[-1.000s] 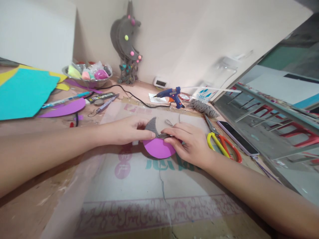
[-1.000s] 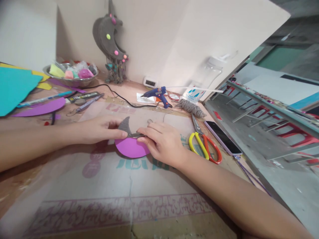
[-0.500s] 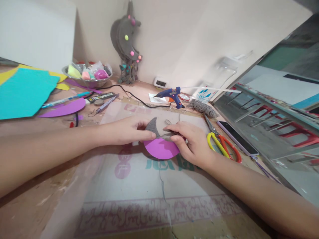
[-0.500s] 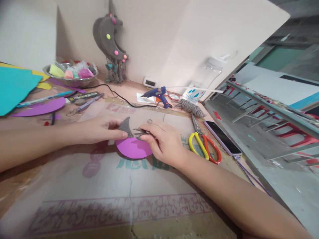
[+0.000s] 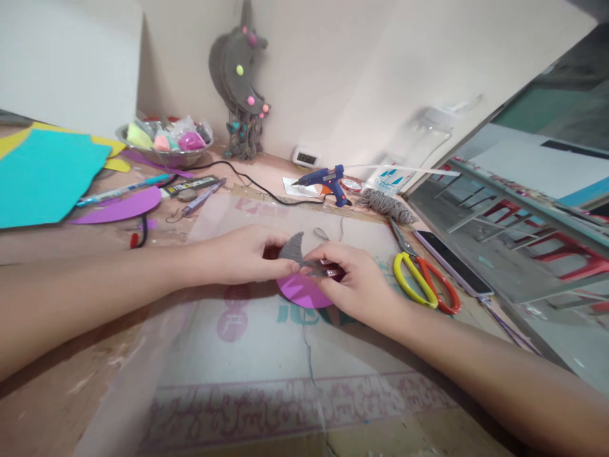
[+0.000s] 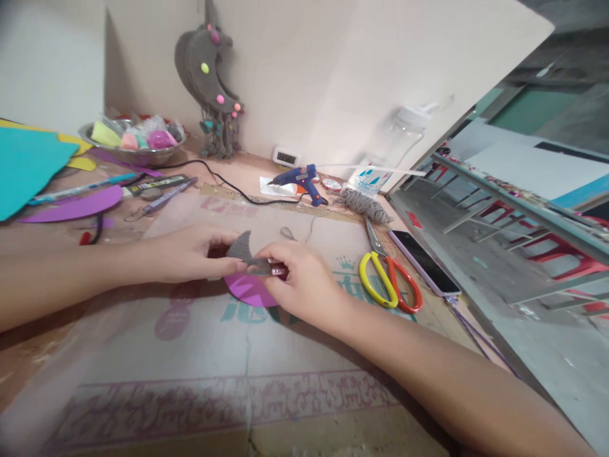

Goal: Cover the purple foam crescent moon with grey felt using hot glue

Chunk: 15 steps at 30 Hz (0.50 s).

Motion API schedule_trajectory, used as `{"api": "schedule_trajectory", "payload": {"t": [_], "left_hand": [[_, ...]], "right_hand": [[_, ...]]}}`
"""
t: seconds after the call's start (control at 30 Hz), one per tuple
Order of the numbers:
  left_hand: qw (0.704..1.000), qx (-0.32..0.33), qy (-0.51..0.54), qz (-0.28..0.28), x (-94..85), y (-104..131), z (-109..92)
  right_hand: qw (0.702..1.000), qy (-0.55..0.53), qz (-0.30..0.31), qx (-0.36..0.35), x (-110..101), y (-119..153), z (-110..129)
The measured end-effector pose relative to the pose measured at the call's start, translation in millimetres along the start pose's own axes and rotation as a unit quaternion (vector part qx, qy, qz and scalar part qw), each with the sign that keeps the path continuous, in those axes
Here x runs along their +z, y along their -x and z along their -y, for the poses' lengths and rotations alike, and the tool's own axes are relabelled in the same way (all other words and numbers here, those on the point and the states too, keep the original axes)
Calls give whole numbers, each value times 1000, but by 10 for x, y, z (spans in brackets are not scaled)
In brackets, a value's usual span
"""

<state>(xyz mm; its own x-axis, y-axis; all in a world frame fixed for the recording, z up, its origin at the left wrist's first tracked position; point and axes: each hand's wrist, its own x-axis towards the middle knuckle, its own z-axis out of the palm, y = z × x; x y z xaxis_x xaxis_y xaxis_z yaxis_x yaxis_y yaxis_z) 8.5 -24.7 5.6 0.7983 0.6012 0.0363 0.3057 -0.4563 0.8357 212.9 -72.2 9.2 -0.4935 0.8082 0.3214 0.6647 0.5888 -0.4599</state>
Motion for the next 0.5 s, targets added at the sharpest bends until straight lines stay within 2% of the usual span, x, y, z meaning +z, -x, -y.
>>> {"api": "schedule_trajectory", "payload": {"t": [0.3,0.5], "left_hand": [[999,-16,-32,-11,-5,-2,-13],[1000,-6,-13,-6,-13,-2,2]], "right_hand": [[998,-60,7,25,-32,-5,31],[995,-78,-11,56,-36,-30,27]]}}
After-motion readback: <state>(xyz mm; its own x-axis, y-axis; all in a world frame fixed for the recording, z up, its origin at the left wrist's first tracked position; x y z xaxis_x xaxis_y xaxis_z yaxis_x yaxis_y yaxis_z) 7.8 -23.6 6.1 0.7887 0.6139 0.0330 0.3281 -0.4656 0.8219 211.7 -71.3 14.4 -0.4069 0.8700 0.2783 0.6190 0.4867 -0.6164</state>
